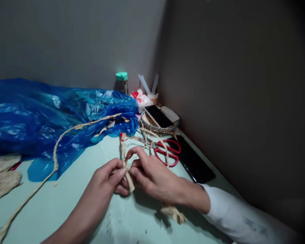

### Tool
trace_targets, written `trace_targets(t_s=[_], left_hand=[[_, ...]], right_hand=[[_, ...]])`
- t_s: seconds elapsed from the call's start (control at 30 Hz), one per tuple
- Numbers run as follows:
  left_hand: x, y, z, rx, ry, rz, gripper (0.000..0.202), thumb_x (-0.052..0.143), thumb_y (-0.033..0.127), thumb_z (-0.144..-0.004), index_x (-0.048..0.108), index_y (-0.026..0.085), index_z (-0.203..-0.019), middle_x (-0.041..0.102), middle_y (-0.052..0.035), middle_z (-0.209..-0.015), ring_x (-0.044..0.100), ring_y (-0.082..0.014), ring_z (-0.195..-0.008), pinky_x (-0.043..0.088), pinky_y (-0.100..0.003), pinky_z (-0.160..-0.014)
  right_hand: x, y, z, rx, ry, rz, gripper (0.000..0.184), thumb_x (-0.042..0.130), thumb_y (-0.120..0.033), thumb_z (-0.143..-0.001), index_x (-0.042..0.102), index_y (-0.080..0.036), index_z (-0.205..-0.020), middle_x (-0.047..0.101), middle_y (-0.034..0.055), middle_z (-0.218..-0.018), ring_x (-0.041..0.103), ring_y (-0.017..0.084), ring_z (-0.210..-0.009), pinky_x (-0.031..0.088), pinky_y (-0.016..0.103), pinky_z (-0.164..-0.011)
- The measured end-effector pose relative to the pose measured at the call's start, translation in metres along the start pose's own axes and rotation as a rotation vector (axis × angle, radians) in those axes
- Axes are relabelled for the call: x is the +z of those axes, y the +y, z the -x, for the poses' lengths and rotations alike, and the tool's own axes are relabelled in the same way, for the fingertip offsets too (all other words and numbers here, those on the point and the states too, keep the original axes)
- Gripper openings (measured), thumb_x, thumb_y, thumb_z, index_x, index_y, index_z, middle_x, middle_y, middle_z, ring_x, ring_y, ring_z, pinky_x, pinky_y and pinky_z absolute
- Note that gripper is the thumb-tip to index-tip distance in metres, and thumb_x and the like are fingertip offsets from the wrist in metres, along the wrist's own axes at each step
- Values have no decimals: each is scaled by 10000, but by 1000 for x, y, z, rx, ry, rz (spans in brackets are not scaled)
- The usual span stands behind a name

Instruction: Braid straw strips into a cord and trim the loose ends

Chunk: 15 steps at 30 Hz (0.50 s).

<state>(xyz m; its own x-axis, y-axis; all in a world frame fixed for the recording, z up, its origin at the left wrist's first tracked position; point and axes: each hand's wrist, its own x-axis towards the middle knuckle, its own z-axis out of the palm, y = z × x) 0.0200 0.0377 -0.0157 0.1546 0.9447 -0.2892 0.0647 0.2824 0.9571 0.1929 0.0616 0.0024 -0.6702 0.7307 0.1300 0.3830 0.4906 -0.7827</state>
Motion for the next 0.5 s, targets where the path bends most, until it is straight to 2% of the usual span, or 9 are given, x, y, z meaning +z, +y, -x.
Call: trace_targets(t_s=[0.07,0.1,0.13,0.2,0.27,0.5], left_hand=[[-3,-4,-3,-18,-24,-3,306,664,455,-754,545,176,-711,548,25,-575,510,-102,-491,429,-203,-482],[-4,-6,-5,-34,-17,2,331,675,473,-744,526,180,-706,491,52,-524,421,-69,-422,339,-172,-423],[-5,-8,-6,-53,-6,29,352,688,491,-729,516,185,-715,432,76,-503,333,-47,-394,243,-156,-392],[-7,-11,-8,-63,-10,35,388,720,517,-688,523,185,-714,343,98,-481,229,-35,-389,140,-162,-386],[-6,-10,-7,-57,10,39,382,762,492,-643,556,178,-714,339,93,-484,230,-43,-404,136,-176,-394],[4,-1,6,-91,188,166,334,812,379,-582,667,166,-795,446,64,-517,342,-72,-426,250,-200,-428]], right_hand=[[-1,-1,-1,-21,-17,-5,240,404,-130,-911,339,-190,-1135,564,-41,-694,507,123,-591,356,223,-595],[-2,-1,-1,-27,-22,-6,244,404,-121,-905,339,-194,-1128,567,-42,-695,508,123,-591,357,221,-597],[-3,-2,-1,-31,-22,-2,251,407,-115,-898,340,-197,-1125,568,-44,-695,505,121,-587,356,219,-598],[-4,-3,-1,-33,-17,8,266,415,-112,-887,344,-199,-1128,560,-48,-691,491,120,-573,355,218,-597],[-4,-4,-1,-30,-14,12,275,419,-124,-886,349,-198,-1142,552,-49,-685,484,122,-567,351,220,-591],[-4,-5,2,-26,20,75,375,419,-172,-898,352,-187,-1267,538,-45,-672,455,137,-570,346,231,-596]])
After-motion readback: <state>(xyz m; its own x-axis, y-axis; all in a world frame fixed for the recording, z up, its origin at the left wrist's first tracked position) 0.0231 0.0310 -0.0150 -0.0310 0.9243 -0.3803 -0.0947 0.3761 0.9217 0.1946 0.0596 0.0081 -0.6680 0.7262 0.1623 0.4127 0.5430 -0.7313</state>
